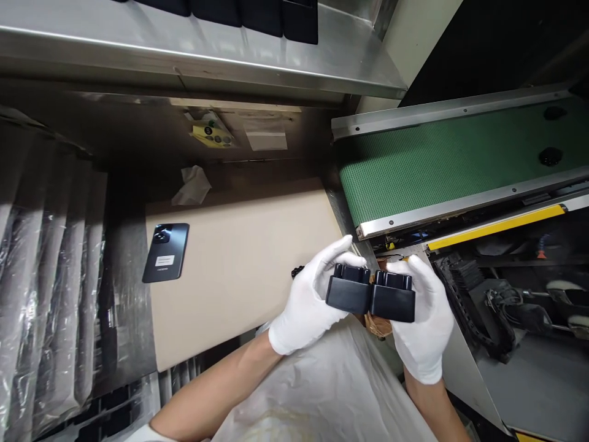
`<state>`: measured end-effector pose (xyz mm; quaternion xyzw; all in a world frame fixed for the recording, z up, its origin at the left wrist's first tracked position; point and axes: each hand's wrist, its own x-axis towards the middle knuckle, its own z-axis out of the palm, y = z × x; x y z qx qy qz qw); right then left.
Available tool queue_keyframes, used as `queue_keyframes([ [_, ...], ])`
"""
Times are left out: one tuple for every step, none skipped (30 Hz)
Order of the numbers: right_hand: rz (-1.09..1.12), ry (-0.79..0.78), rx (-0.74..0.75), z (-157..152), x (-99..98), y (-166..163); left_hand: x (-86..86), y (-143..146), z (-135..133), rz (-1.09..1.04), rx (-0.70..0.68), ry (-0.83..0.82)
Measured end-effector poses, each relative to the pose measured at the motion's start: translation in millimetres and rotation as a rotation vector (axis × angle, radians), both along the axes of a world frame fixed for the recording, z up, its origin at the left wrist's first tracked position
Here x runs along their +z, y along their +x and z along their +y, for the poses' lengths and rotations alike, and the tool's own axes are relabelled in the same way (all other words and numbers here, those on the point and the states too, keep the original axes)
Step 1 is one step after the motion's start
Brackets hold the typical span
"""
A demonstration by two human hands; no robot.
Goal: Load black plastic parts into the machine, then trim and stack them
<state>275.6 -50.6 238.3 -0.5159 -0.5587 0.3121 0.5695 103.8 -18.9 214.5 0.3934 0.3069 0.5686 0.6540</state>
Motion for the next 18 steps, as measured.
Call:
queue_keyframes([
  [0.003, 0.002, 0.005, 0.1, 0.4, 0.3, 0.0, -0.4, 0.3, 0.003, -0.001, 0.007],
  [0.001, 0.006, 0.008, 0.2, 0.7, 0.7, 0.3, -0.9, 0.5, 0.009, -0.001, 0.014],
  [-0.008, 0.008, 0.009, 0.2, 1.0, 1.2, 0.8, -1.5, 0.8, 0.018, 0.002, 0.02],
  [-0.022, 0.009, 0.008, 0.1, 1.2, 1.8, 1.4, -2.1, 1.0, 0.032, 0.005, 0.024],
  [-0.04, 0.01, 0.007, 0.1, 1.5, 2.4, 2.2, -2.8, 1.3, 0.047, 0.009, 0.025],
  [-0.057, 0.011, 0.007, 0.2, 1.7, 3.1, 3.0, -3.3, 1.6, 0.061, 0.012, 0.025],
  [-0.071, 0.013, 0.007, 0.4, 2.0, 3.8, 3.6, -3.7, 1.8, 0.069, 0.013, 0.026],
  [-0.08, 0.017, 0.008, 0.6, 2.3, 4.4, 4.2, -4.0, 2.0, 0.073, 0.011, 0.027],
  [-0.083, 0.021, 0.01, 0.9, 2.6, 4.8, 4.6, -4.1, 2.2, 0.072, 0.009, 0.028],
  [-0.08, 0.026, 0.013, 1.1, 2.7, 5.1, 4.8, -4.1, 2.3, 0.067, 0.006, 0.029],
  [-0.078, 0.028, 0.014, 1.3, 2.7, 5.4, 5.0, -4.0, 2.3, 0.061, 0.005, 0.03],
  [-0.075, 0.027, 0.013, 1.4, 2.7, 5.6, 5.0, -3.8, 2.2, 0.056, 0.005, 0.029],
  [-0.073, 0.024, 0.012, 1.5, 2.6, 5.8, 5.0, -3.7, 2.0, 0.054, 0.005, 0.027],
  [-0.072, 0.023, 0.01, 1.6, 2.4, 6.0, 4.9, -3.5, 1.8, 0.053, 0.006, 0.024],
  [-0.073, 0.025, 0.007, 1.7, 2.3, 6.3, 4.9, -3.4, 1.6, 0.055, 0.008, 0.021],
  [-0.076, 0.028, 0.005, 1.8, 2.3, 6.6, 4.9, -3.3, 1.4, 0.057, 0.009, 0.019],
  [-0.079, 0.033, 0.003, 2.0, 2.4, 6.8, 4.9, -3.1, 1.3, 0.059, 0.01, 0.019],
  [-0.081, 0.038, 0.005, 2.3, 2.7, 7.1, 4.9, -3.0, 1.1, 0.057, 0.011, 0.02],
])
